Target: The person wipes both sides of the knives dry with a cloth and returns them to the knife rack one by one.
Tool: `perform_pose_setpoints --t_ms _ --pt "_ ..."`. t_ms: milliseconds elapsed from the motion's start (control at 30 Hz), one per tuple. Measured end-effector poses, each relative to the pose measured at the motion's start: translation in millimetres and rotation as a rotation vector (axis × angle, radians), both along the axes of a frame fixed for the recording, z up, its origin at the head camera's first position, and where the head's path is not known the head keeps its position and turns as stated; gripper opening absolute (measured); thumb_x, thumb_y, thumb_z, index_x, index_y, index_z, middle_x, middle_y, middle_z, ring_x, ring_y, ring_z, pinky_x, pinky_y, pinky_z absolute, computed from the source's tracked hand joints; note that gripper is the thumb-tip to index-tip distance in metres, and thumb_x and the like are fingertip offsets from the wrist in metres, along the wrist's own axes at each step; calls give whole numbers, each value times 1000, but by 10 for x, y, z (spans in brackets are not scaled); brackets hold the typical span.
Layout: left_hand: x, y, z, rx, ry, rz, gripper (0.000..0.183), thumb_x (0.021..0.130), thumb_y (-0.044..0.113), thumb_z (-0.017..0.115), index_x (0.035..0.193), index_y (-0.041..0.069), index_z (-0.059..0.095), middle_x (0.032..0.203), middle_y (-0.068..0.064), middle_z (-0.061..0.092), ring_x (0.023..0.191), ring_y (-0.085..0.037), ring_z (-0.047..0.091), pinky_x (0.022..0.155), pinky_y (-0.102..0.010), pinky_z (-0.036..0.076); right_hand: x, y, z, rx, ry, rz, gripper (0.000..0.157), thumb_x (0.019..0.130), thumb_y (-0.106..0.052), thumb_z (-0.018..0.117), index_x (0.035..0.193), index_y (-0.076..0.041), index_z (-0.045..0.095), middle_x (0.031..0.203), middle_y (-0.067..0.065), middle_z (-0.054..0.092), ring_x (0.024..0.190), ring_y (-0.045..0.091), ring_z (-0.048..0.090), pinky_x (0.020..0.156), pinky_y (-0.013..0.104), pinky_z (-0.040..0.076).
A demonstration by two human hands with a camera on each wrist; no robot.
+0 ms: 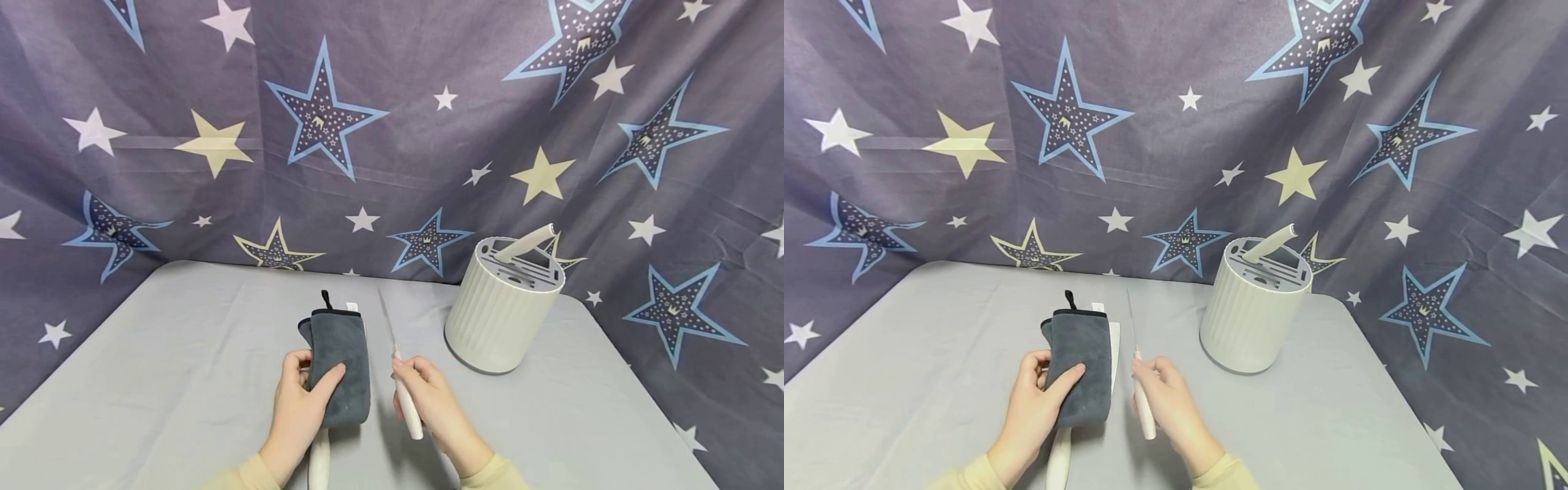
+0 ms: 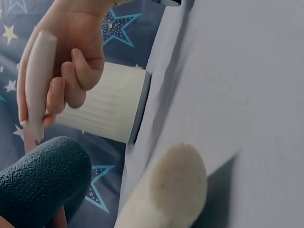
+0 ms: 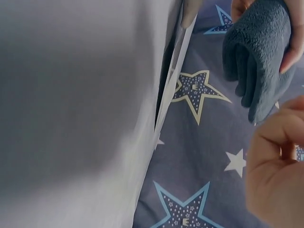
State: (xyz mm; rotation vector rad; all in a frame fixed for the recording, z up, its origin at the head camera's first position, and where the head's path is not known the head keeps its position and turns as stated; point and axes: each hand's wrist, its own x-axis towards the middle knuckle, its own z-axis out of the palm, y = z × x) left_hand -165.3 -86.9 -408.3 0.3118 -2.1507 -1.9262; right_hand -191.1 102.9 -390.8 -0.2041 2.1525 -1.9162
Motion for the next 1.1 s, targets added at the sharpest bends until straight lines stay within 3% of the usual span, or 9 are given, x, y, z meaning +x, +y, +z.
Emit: perform_pose_setpoints --t_ms 300,433,700,900,1100 --pt "41 98 31 -87 3 -32 44 90 24 72 119 5 45 87 -7 64 74 -7 59 67 -23 52 32 -117 -1 -8 23 -54 30 99 -31 57 90 -3 53 64 -2 50 55 9 46 48 20 39" --pt "71 142 73 -82 -11 -60 44 90 25 72 119 5 45 88 -8 62 77 -10 59 67 -23 51 36 -151 4 25 45 -69 29 98 -31 57 89 -4 53 64 -3 49 55 9 46 51 21 40" --pt "161 216 207 -66 -50 -133 46 91 32 71 121 8 45 100 -10 58 84 -15 55 70 -26 50 53 -178 1 34 52 -38 29 98 -32 57 90 -4 54 63 -3 55 56 9 53 52 22 45" --pt "215 238 268 -83 -80 -144 49 90 35 71 124 11 45 116 -11 48 94 -17 52 70 -27 48 75 -187 2 38 69 -41 30 98 -31 59 89 -2 54 56 -4 52 48 7 49 46 21 40" --pt "246 251 283 -77 -66 -145 49 88 34 72 125 13 46 101 -12 55 74 -17 57 60 -27 48 96 -185 15 64 93 -54 32 99 -30 59 89 0 54 51 -5 44 43 7 40 43 20 35"
